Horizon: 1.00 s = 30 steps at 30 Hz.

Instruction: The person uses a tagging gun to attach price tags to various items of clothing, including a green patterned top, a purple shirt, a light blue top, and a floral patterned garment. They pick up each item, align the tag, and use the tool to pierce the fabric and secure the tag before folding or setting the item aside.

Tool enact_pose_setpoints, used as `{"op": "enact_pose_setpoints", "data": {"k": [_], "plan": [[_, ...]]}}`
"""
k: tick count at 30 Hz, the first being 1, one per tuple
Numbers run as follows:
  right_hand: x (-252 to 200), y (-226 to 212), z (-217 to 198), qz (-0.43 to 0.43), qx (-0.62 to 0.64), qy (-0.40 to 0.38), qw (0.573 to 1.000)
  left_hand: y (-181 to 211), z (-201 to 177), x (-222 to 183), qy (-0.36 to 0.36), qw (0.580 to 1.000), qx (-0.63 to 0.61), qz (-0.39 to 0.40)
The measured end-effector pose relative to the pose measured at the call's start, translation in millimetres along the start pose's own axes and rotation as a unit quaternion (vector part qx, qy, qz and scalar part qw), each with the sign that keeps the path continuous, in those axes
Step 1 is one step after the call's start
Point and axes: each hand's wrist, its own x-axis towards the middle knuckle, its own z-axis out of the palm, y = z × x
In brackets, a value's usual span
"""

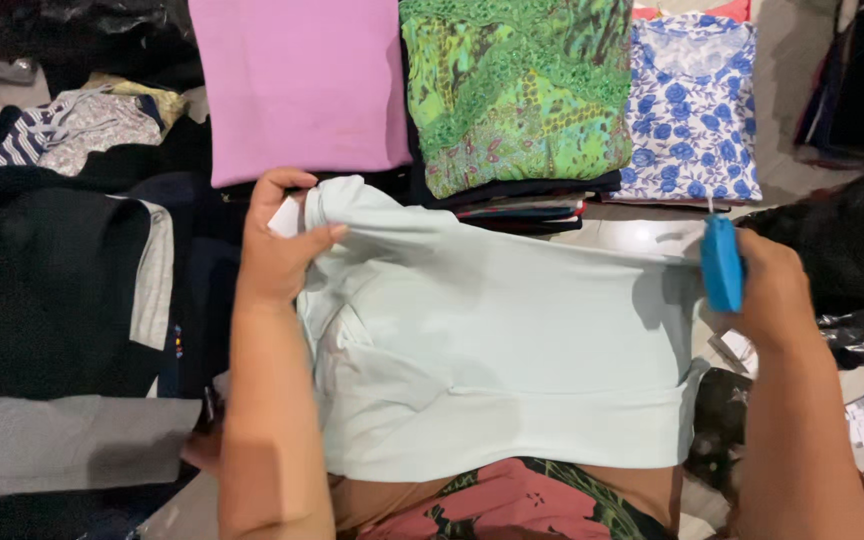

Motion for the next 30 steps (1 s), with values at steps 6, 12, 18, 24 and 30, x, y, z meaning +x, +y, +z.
{"op": "enact_pose_setpoints", "data": {"k": [6,12,18,24,30], "plan": [[-102,72,59,-0.216,-0.056,0.233,0.947,69,-20,-117,-0.082,0.982,0.045,-0.166],[-147,76,123,0.052,0.363,0.211,0.906,49,-38,-175,0.052,0.863,0.330,-0.380],[-116,64,130,0.275,0.449,0.177,0.831,40,-16,-172,0.054,0.938,0.282,-0.193],[-124,38,91,0.358,0.400,0.061,0.842,67,-4,-157,-0.127,0.720,0.521,-0.441],[-136,14,53,0.383,0.430,0.098,0.812,54,-16,-178,-0.026,0.835,0.465,-0.293]]}}
